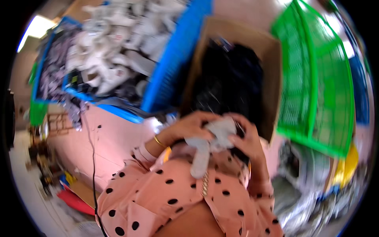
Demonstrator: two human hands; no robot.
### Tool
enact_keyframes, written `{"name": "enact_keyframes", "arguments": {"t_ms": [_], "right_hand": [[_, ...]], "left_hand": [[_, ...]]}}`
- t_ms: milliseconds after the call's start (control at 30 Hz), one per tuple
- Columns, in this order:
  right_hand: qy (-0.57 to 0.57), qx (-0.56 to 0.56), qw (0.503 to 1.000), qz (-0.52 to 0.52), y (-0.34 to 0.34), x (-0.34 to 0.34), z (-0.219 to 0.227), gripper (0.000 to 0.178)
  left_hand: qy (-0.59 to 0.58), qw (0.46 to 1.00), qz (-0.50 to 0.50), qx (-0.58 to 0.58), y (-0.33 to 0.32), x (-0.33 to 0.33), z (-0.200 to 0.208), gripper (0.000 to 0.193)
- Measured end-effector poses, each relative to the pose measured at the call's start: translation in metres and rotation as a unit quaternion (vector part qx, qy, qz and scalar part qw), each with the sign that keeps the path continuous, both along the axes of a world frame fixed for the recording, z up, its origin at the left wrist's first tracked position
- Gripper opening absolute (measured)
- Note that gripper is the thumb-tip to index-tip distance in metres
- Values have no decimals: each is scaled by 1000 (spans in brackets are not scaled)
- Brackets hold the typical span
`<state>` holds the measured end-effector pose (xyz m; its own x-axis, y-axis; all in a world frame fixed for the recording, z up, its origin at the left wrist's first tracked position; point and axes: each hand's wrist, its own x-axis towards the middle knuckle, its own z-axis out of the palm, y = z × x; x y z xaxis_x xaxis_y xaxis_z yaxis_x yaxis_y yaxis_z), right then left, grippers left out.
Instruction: The person uses a pair of scissors to trim loose threads and excess fabric from the edges of a white slipper. The person holds the slipper in their left hand and carefully cuts the material with the scissors in their right hand, focusing on the strap and sole edges.
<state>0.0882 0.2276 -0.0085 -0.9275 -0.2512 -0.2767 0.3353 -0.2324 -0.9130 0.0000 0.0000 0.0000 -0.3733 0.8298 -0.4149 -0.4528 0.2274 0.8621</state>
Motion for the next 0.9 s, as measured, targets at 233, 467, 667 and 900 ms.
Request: {"name": "enact_keyframes", "arguments": {"t_ms": [233,467,667,900], "right_hand": [[-3,199,977,-71,67,-13,-43,37],[-20,427,894,-133,50,11,-47,37],[-41,339,931,-127,48,13,-94,53],[-1,238,952,-192,54,19,-112,47]], "left_hand": [[-83,991,-10,103,90,-19,-90,58],[206,958,170,107,79,-1,-100,40],[188,848,37,494,75,39,-4,24],[277,826,41,489,87,38,26,17]]}}
